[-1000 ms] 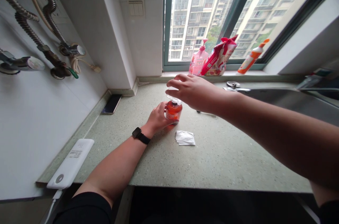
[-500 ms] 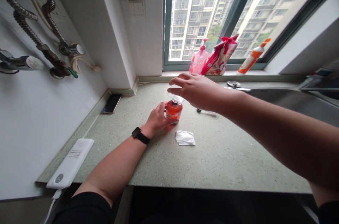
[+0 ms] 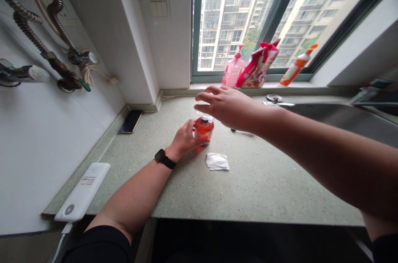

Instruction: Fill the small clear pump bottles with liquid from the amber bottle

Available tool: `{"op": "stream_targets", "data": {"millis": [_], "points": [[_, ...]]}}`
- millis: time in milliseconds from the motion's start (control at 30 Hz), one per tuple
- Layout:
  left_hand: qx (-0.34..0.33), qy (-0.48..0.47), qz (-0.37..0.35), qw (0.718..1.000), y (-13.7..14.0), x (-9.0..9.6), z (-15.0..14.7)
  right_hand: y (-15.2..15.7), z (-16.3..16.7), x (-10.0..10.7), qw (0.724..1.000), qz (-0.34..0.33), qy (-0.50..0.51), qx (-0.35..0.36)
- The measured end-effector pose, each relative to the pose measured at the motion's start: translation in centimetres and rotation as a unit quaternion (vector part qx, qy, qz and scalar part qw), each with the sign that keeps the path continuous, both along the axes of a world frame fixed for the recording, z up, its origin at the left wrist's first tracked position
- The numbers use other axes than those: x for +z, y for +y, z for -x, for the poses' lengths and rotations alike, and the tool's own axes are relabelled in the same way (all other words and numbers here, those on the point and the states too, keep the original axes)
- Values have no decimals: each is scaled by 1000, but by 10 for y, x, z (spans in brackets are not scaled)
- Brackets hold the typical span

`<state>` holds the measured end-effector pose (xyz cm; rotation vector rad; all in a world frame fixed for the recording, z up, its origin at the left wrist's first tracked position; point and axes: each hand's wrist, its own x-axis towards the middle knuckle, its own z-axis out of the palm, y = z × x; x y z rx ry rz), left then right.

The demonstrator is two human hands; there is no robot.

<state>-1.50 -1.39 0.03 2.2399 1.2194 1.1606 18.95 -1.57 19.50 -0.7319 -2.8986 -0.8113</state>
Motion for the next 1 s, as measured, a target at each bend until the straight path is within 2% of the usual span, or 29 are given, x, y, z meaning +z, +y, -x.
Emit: {"op": "stream_targets", "data": {"millis": [400, 1000], "points": [[1, 1, 14, 1000, -1, 3, -1, -3, 3, 3, 1000, 4, -20, -8], [-14, -6, 10, 1000, -2, 2, 0, 13, -31, -16, 993, 71, 95, -5]]}}
